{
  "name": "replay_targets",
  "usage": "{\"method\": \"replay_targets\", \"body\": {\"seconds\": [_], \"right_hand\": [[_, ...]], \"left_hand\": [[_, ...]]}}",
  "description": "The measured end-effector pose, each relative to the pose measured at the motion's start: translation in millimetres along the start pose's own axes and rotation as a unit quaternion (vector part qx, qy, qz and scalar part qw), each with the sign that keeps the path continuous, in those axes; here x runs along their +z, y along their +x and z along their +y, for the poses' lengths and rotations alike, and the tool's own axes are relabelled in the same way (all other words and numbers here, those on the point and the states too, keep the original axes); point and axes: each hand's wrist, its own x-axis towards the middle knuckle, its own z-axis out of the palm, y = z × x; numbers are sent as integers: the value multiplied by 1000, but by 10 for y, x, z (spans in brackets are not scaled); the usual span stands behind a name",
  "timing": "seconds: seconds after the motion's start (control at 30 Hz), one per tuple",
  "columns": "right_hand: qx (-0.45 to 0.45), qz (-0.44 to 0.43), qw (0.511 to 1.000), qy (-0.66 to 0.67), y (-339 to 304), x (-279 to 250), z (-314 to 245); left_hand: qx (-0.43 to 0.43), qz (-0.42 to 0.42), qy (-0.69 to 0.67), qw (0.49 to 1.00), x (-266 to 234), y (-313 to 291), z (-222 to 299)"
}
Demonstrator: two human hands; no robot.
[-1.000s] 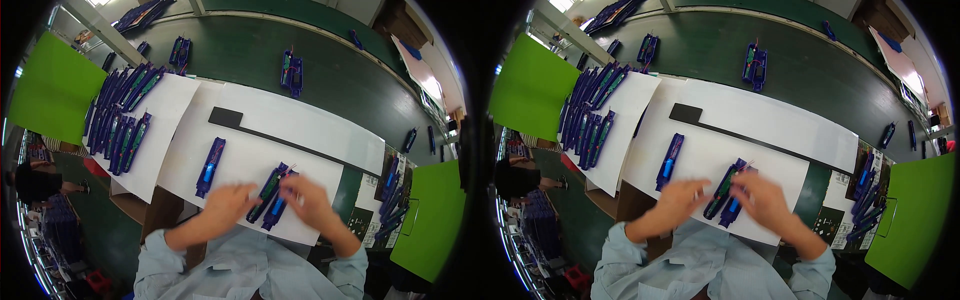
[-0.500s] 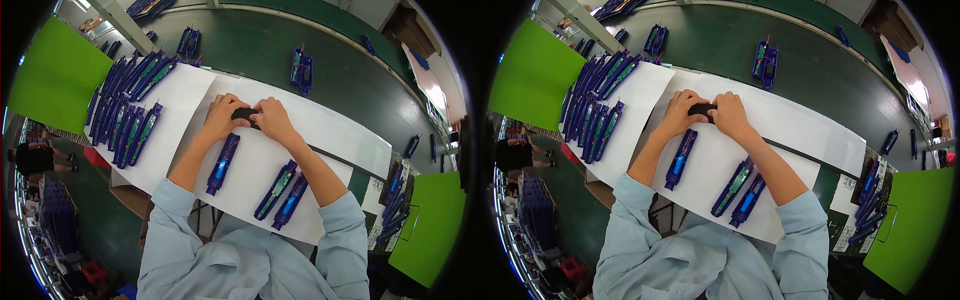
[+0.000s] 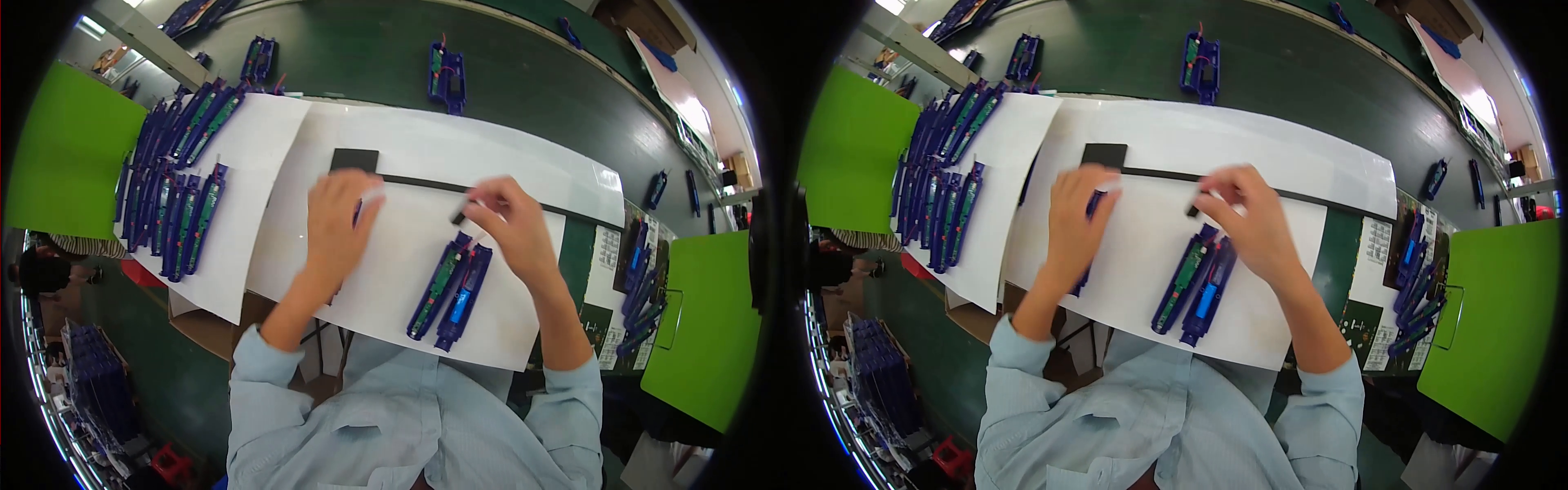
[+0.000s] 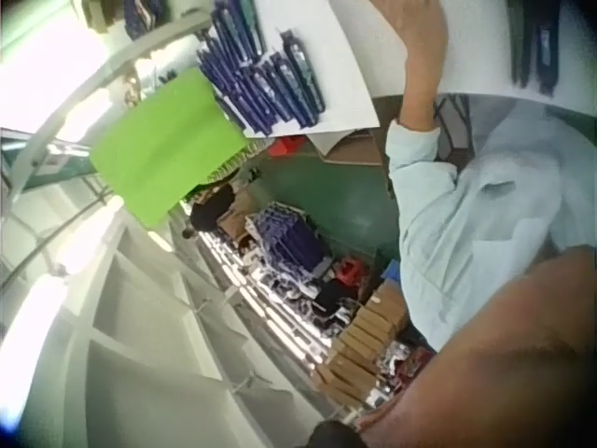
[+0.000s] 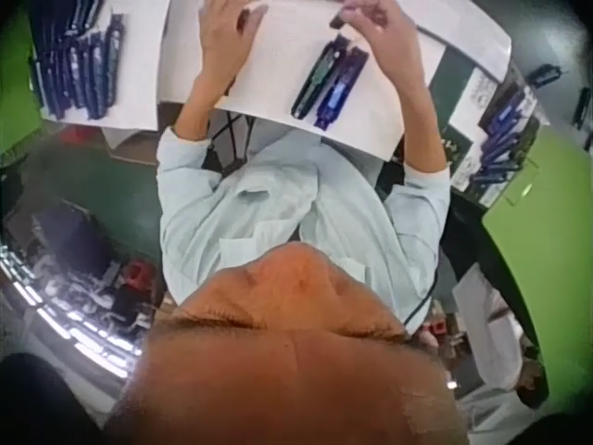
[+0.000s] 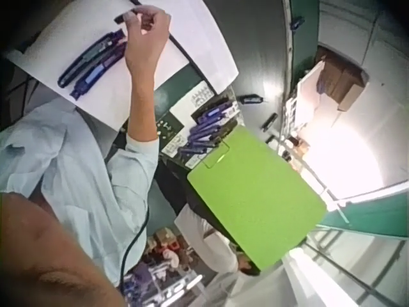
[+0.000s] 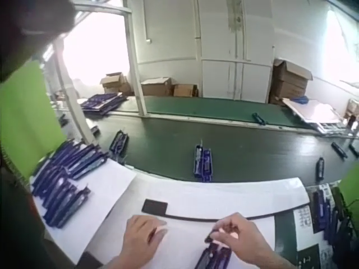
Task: The person assembles electronic components by hand, combining circuit boards and wires into an electronic housing.
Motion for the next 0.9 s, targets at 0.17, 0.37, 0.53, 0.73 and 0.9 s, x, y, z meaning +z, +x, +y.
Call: {"method": "replay_targets", "body": {"seconds": [0.17, 0.37, 0.53, 0.73, 0.9], "right_hand": [[167, -2, 984, 58, -971, -276, 264], [156, -35, 986, 39, -1183, 60, 297], [141, -25, 990, -3, -1194, 108, 332], [132, -23, 991, -16, -1226, 155, 351], [118, -15, 990, -73, -1228, 212, 337]], "left_hand": [[115, -85, -90, 986, -2, -1094, 931], [117, -162, -45, 979, 233, -1491, 1024], [107, -163, -54, 979, 249, -1489, 1035], [106, -159, -51, 980, 243, -1493, 1054], [103, -166, -52, 979, 230, -1479, 1047]]}}
